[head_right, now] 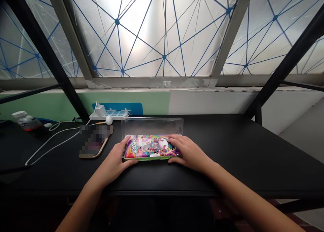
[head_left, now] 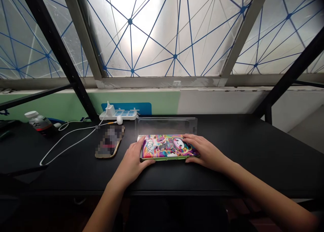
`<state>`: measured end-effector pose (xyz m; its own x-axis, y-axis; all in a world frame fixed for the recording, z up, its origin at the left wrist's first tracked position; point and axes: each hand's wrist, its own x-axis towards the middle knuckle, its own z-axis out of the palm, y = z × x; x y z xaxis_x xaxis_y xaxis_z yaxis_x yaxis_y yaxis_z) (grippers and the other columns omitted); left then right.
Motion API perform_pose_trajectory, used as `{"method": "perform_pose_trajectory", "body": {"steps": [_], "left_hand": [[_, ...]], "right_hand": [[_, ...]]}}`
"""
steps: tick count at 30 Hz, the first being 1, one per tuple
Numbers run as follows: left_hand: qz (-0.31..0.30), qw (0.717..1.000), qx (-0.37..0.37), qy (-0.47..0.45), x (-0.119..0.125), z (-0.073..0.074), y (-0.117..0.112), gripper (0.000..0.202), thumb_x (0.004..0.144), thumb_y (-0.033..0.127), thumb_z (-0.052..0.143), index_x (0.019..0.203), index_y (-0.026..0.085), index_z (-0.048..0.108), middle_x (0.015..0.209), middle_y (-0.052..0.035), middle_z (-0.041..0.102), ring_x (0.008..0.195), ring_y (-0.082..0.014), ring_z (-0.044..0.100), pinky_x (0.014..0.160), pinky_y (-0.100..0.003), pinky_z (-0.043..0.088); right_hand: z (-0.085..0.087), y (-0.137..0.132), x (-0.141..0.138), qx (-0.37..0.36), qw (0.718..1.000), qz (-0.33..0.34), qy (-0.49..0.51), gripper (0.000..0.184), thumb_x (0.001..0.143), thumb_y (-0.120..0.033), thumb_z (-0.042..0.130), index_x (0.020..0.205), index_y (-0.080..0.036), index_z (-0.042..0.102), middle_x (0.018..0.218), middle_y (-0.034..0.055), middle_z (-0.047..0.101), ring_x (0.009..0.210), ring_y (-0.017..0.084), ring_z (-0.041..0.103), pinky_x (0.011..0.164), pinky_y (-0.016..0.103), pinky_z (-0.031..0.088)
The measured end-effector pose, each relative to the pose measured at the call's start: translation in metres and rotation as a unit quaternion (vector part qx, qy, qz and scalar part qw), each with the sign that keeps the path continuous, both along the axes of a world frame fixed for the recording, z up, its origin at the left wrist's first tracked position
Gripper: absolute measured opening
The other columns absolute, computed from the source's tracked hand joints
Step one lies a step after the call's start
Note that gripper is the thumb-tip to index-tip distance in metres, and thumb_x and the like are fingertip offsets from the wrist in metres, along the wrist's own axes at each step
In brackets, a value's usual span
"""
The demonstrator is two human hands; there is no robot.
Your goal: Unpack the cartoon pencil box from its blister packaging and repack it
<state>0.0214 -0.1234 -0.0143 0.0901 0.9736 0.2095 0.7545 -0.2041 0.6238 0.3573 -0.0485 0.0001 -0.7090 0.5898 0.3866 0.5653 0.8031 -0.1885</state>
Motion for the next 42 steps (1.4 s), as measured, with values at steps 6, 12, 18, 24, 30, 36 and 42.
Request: {"method": "perform_pose_trajectory", "body": {"steps": [6, 12, 18, 24, 30, 36, 42], "left_hand": [[0.03, 0.999, -0.025, 0.01, 0.004, 0.004, 0.001, 0.097, 0.086, 0.045, 0.075, 0.162, 0.031, 0.016, 0.137, -0.0152, 0.055, 0.128, -0.0333, 0.056, 0.107, -0.049, 0.043], [0.014, 1.0, -0.02, 0.004, 0.006, 0.008, -0.004, 0.113, 0.084, 0.044, 0.077, 0.163, 0.032, -0.003, 0.146, -0.0154, 0.054, 0.137, -0.0347, 0.048, 0.109, -0.051, 0.04], [0.024, 0.999, -0.048, 0.0, 0.007, 0.009, -0.004, 0.111, 0.085, 0.049, 0.075, 0.163, 0.033, -0.001, 0.148, -0.0149, 0.052, 0.138, -0.0361, 0.047, 0.11, -0.053, 0.039], [0.033, 0.998, -0.048, 0.004, 0.004, 0.004, -0.001, 0.084, 0.089, 0.059, 0.066, 0.157, 0.025, 0.03, 0.145, -0.0169, 0.05, 0.131, -0.0352, 0.051, 0.108, -0.049, 0.04], [0.032, 0.999, -0.016, 0.012, 0.005, 0.003, 0.002, 0.066, 0.095, 0.062, 0.054, 0.145, 0.02, 0.047, 0.136, -0.0159, 0.056, 0.127, -0.033, 0.053, 0.108, -0.046, 0.04], [-0.001, 1.0, 0.007, 0.021, 0.003, 0.005, 0.004, 0.044, 0.1, 0.056, 0.046, 0.125, 0.022, 0.061, 0.119, -0.011, 0.064, 0.116, -0.0316, 0.055, 0.1, -0.046, 0.044], [0.04, 0.998, 0.019, 0.046, 0.009, 0.005, 0.007, 0.038, 0.1, 0.056, 0.045, 0.108, 0.022, 0.061, 0.12, -0.0105, 0.065, 0.116, -0.0318, 0.054, 0.1, -0.046, 0.043]], "right_hand": [[0.017, 0.014, 0.006, -0.163, 0.985, -0.02, 0.058, 0.062, 0.084, -0.057, 0.072, 0.136, -0.024, 0.063, 0.138, 0.0129, 0.065, 0.124, 0.033, 0.061, 0.104, 0.049, 0.05], [0.02, 0.043, -0.003, -0.212, 0.946, -0.153, 0.193, 0.054, 0.095, -0.065, 0.047, 0.095, -0.018, 0.075, 0.084, 0.0082, 0.076, 0.074, 0.026, 0.069, 0.067, 0.039, 0.055], [0.006, 0.044, -0.001, -0.202, 0.941, -0.169, 0.212, 0.05, 0.095, -0.062, 0.05, 0.104, -0.019, 0.073, 0.093, 0.0088, 0.076, 0.08, 0.027, 0.069, 0.069, 0.039, 0.053], [0.005, 0.018, 0.016, -0.187, 0.967, -0.069, 0.161, 0.045, 0.096, -0.059, 0.051, 0.117, -0.023, 0.068, 0.117, 0.0107, 0.072, 0.107, 0.031, 0.067, 0.093, 0.045, 0.054], [-0.005, 0.002, 0.024, -0.158, 0.982, -0.038, 0.102, 0.072, 0.08, -0.055, 0.076, 0.143, -0.029, 0.054, 0.15, 0.0121, 0.054, 0.137, 0.036, 0.051, 0.112, 0.052, 0.044], [0.001, 0.004, 0.014, -0.187, 0.963, -0.152, 0.119, 0.046, 0.087, -0.062, 0.063, 0.116, -0.025, 0.066, 0.105, 0.0063, 0.077, 0.092, 0.029, 0.072, 0.079, 0.04, 0.056], [0.007, 0.015, 0.001, -0.189, 0.944, -0.259, 0.077, 0.049, 0.092, -0.069, 0.049, 0.104, -0.023, 0.064, 0.084, 0.0046, 0.074, 0.074, 0.026, 0.068, 0.063, 0.035, 0.048]]}}
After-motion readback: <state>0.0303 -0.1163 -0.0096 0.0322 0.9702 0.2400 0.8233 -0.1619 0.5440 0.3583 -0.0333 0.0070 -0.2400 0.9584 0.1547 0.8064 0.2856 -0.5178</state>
